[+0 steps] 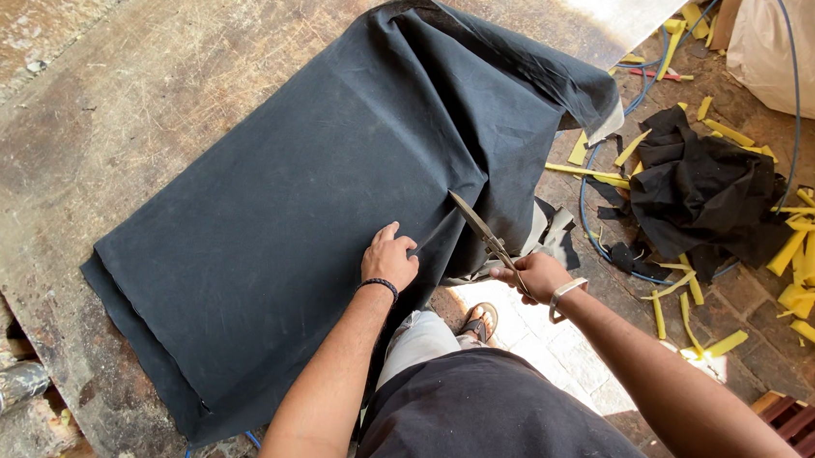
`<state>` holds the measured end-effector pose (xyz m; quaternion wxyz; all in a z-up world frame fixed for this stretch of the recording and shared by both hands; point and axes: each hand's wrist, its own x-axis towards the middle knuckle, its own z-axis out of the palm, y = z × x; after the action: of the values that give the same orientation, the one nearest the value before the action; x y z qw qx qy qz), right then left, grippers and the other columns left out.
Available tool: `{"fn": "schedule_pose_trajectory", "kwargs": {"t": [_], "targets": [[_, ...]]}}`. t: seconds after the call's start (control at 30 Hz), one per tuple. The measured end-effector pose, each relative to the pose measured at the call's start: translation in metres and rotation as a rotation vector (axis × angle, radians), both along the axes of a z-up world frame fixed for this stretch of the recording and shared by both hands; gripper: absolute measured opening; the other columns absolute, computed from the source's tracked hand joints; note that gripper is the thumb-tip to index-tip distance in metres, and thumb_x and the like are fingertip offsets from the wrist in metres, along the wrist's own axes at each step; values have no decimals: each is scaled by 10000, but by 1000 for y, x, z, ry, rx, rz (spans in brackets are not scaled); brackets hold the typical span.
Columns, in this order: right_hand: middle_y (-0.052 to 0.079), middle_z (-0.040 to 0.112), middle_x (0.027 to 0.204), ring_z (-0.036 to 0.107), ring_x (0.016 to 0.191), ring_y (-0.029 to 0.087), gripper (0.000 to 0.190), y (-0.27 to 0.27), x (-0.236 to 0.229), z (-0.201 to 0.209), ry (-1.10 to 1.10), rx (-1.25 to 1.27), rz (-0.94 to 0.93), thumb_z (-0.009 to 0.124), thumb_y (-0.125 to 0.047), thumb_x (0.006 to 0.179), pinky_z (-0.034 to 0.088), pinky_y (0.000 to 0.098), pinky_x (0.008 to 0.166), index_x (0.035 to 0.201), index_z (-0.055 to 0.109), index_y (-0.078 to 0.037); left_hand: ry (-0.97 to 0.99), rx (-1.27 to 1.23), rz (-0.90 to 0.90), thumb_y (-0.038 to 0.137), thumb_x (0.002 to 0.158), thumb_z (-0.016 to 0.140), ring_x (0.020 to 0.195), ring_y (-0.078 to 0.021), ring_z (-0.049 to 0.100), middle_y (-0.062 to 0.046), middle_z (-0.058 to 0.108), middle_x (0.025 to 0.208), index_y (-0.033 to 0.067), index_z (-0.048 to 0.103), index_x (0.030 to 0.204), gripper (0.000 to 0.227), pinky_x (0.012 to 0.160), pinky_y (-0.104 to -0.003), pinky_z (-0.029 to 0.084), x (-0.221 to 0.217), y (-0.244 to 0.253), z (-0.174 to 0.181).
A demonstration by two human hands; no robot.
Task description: The person cuts a large black fabric sheet into smaller rectangular pieces using shears. They then use a spray gun to apply a substance onto a light green foam board and place the cut fabric pieces on top of it.
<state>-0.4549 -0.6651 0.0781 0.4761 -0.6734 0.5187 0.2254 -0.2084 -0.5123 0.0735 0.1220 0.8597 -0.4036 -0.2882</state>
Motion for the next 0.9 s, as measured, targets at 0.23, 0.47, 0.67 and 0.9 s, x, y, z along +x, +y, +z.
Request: {"fn": "schedule_pose_trajectory", "kwargs": {"t": [0.23,0.47,0.67,0.9], "targets": [[86,702,727,718,743,208,727,-9,7,19,169,-115,303,577,-807,811,559,380,712,878,743,-103,-7,-36,101,214,884,687,1165,-262,643,-41,692,1261,184,793,991,153,1012,-386,514,19,-15,-3],[81,725,798,729,771,246,722,-19,44,10,172,-255,378,538,-814,779,590,399,729,951,744,-143,175,153,202,245,941,628,1065,-248,719,-21,779,1138,257,799,1033,194,957,-373,562,61,-43,10],[132,759,859,734,825,273,750,-25,62,8,182,-252,380,541,-809,839,581,412,778,966,750,-100,35,-308,53,196,899,615,1215,-260,643,-36,732,1248,174,762,1123,269,1042,-389,504,86,-105,-7],[130,751,847,739,825,313,658,-35,124,6,185,-314,349,563,-758,864,576,444,753,929,752,-131,-97,-207,-230,267,873,663,1337,-382,485,-221,490,1468,190,522,1415,565,1095,-503,370,108,-206,-32]]}}
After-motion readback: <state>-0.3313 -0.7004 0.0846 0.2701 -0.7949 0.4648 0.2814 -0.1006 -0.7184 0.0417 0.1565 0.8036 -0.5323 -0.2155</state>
